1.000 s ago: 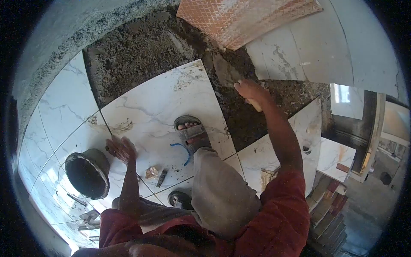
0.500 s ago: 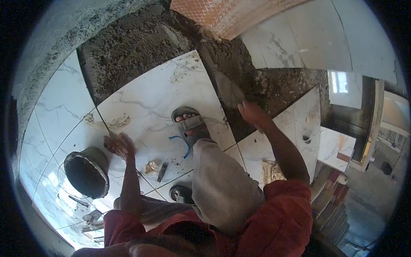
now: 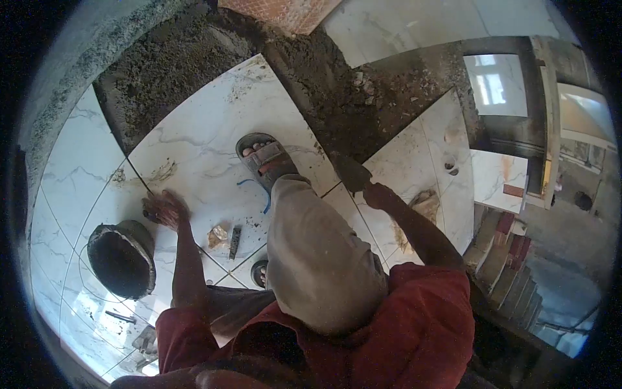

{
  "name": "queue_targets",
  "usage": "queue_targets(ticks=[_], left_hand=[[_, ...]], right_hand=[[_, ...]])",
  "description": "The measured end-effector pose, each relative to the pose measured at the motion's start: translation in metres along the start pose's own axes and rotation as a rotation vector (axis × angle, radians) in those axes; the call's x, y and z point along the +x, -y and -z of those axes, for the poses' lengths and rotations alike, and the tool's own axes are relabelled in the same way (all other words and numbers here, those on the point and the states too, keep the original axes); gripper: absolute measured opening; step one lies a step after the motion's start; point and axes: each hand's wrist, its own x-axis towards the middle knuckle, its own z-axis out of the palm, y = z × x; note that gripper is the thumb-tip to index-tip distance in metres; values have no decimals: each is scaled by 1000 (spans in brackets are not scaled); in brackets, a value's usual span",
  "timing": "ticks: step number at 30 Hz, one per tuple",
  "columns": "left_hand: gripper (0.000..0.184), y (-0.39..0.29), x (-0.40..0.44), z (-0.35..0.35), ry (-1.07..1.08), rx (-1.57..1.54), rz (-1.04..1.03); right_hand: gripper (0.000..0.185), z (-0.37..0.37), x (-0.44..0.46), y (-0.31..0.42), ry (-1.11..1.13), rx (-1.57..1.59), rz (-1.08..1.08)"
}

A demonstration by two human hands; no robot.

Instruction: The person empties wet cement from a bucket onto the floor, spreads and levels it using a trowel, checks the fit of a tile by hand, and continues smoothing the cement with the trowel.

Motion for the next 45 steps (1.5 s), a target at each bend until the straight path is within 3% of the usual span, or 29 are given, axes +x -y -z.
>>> queue_targets(ticks=[4, 5, 6, 8, 11, 13, 17, 18, 20, 21, 22, 24, 26, 29, 32, 34, 38, 40, 42, 45], left_hand=[[69, 2, -1, -3, -19, -57, -28], [69, 6, -2, -3, -25, -54, -17], [69, 10, -2, 0, -49, -51, -16], [70, 8, -3, 5, -29, -14, -66], [73, 6, -1, 15, -51, -3, -43], [76, 4, -3, 10, -37, -5, -51], [76, 25, 4, -10, -55, -63, -144], [73, 33, 6, -14, -40, -157, -118], [68, 52, 11, -23, -24, -268, -143], [68, 49, 11, -11, 101, -241, -61], [68, 55, 10, -7, 81, -351, -174], [69, 46, 0, 10, 41, -499, -206], [69, 15, -11, 43, 72, -447, -191], [68, -24, -18, 64, 112, -380, -175], [63, -70, -16, 67, 136, -359, -233], [61, -108, -23, 63, 172, -380, -374], [63, -171, -56, 39, 387, -398, -641], [68, -199, -81, 36, 560, -284, -704], [86, -221, -108, 31, 683, -27, -691], [95, -244, -132, 33, 741, 106, -678]], right_hand=[[34, 24, -37, 5, -4, -219, -32], [33, 0, -23, -29, -145, -246, 124], [34, 5, -14, -30, -108, -207, -38], [37, 54, -33, 8, -225, 110, -149], [44, 106, 21, 43, -240, 208, 14], [50, 111, 84, 62, -501, 190, 172], [52, 178, 141, 134, -405, 120, 355], [48, 182, 162, 131, -463, -23, 408], [44, 198, 163, 119, -364, 127, 407], [41, 197, 167, 105, -335, 187, 409], [37, 187, 165, 85, -308, 225, 403], [30, 154, 159, 42, -257, 199, 393], [24, 112, 138, -2, -135, 91, 399], [22, 73, 60, -40, 242, -80, 401], [20, 51, 12, -67, 120, 101, 257], [21, 53, -4, -78, 228, -198, 414], [23, 54, 10, -108, 183, -368, 490], [26, 78, -1, -103, -94, -266, 368], [26, 85, 7, -111, -97, -265, 380], [25, 84, 29, -123, -117, -380, 468]])
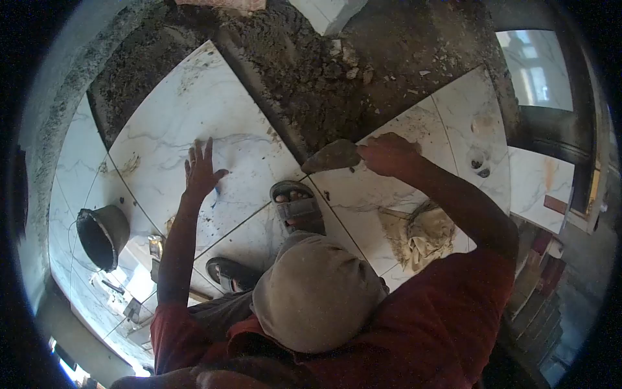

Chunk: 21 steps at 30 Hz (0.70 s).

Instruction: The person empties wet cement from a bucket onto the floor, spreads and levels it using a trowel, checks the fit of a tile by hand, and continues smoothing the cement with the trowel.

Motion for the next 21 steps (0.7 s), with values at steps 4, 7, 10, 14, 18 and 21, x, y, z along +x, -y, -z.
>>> queue_targets(ticks=[4, 7, 10, 14, 18, 21], left_hand=[[103, -6, 2, -7, 19, 122, 58], [107, -4, 5, -11, 0, 127, 46], [110, -2, 7, -18, -9, 127, 50], [112, -5, 9, -13, -17, 125, 60], [112, -6, 1, -8, -3, 122, 81], [113, -1, 5, -14, -60, 71, 84]], right_hand=[[20, 1, 20, -41, -30, -98, 28], [18, 30, 18, -89, 86, -236, -110], [18, 38, 5, -83, -7, -298, -37], [19, 21, 23, -34, -104, -178, 91], [19, 10, 38, -54, 46, -145, 53], [20, 4, 19, -77, -55, -171, -45]])
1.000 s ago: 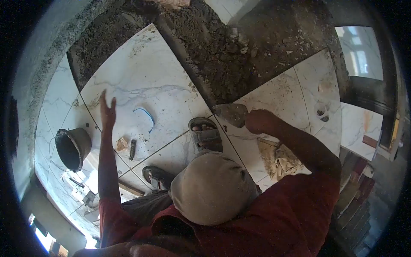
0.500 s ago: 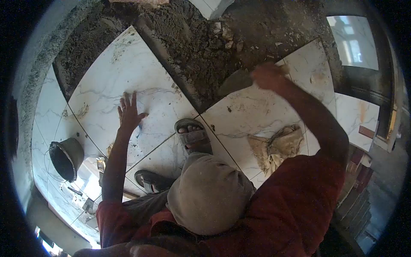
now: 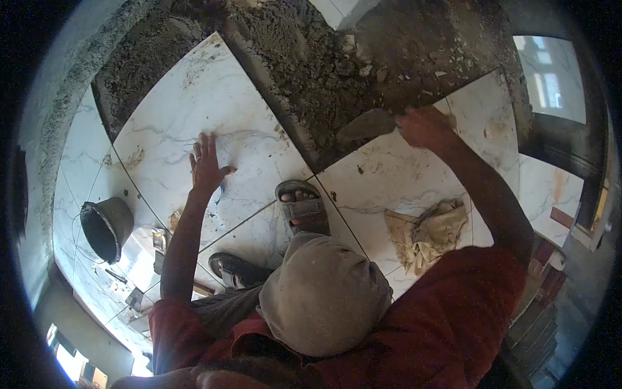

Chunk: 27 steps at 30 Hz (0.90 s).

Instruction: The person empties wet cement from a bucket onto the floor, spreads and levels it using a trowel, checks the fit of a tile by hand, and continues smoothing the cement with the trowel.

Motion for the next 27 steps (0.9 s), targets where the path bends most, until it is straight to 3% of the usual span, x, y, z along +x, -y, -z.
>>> queue_targets(ticks=[5, 8, 10, 12, 15, 16, 18, 19, 22, 27], left_hand=[[113, -1, 3, 1, 42, -10, 21], [114, 0, 1, 2, 23, -26, 12], [114, -1, -1, 4, 31, -24, 14], [114, -5, 3, 6, 18, -31, 15], [115, 0, 0, 2, 24, -22, 40], [115, 1, -1, 1, 23, -31, 40], [115, 0, -1, 1, 13, -40, 47], [115, -1, -1, 3, 25, -52, 55], [116, -3, 1, 6, 46, -57, 65], [117, -2, -1, 3, 21, -63, 40]], right_hand=[[26, -33, -15, 67, -109, 291, 24], [28, -62, 18, 62, -179, 268, -9], [31, -61, 41, 35, -80, 309, -121], [34, -54, 52, 11, -248, 377, -109], [37, -31, 50, 2, -243, 483, -163], [37, -25, 49, 4, -247, 478, -151], [38, -15, 46, 8, 37, 208, 102], [37, -17, 49, 11, 78, 129, 196], [34, -11, 88, 3, -19, 17, 321], [33, 50, 150, -14, -72, -66, 291]])
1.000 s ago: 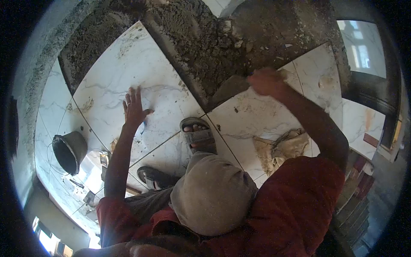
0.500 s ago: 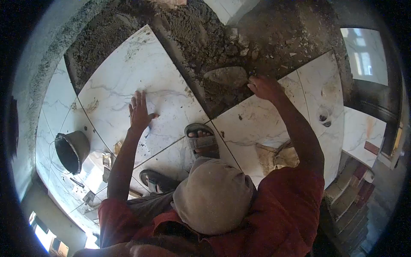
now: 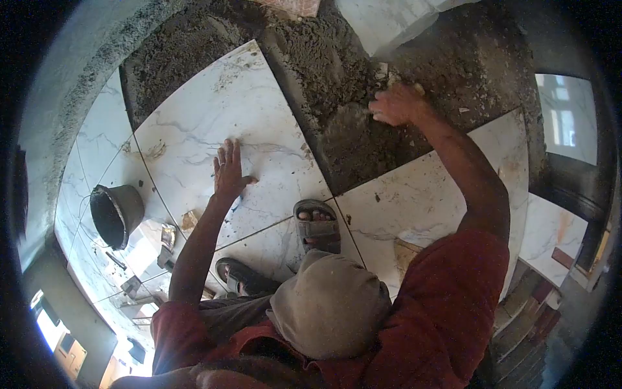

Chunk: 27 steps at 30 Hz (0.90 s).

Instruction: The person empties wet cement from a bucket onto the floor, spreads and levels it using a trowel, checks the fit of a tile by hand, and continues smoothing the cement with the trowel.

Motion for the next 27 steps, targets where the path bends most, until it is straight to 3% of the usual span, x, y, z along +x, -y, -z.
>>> queue_targets(ticks=[9, 20, 27], left_hand=[[120, -3, 3, 3, -14, 35, 26], [121, 1, 2, 2, -9, -8, 19], [120, 3, -1, 3, 2, -6, 7]], right_hand=[[38, 56, 65, -30, -99, -1, -119], [39, 58, 82, -39, -194, 22, -157], [45, 62, 127, -33, -322, 245, -358]])
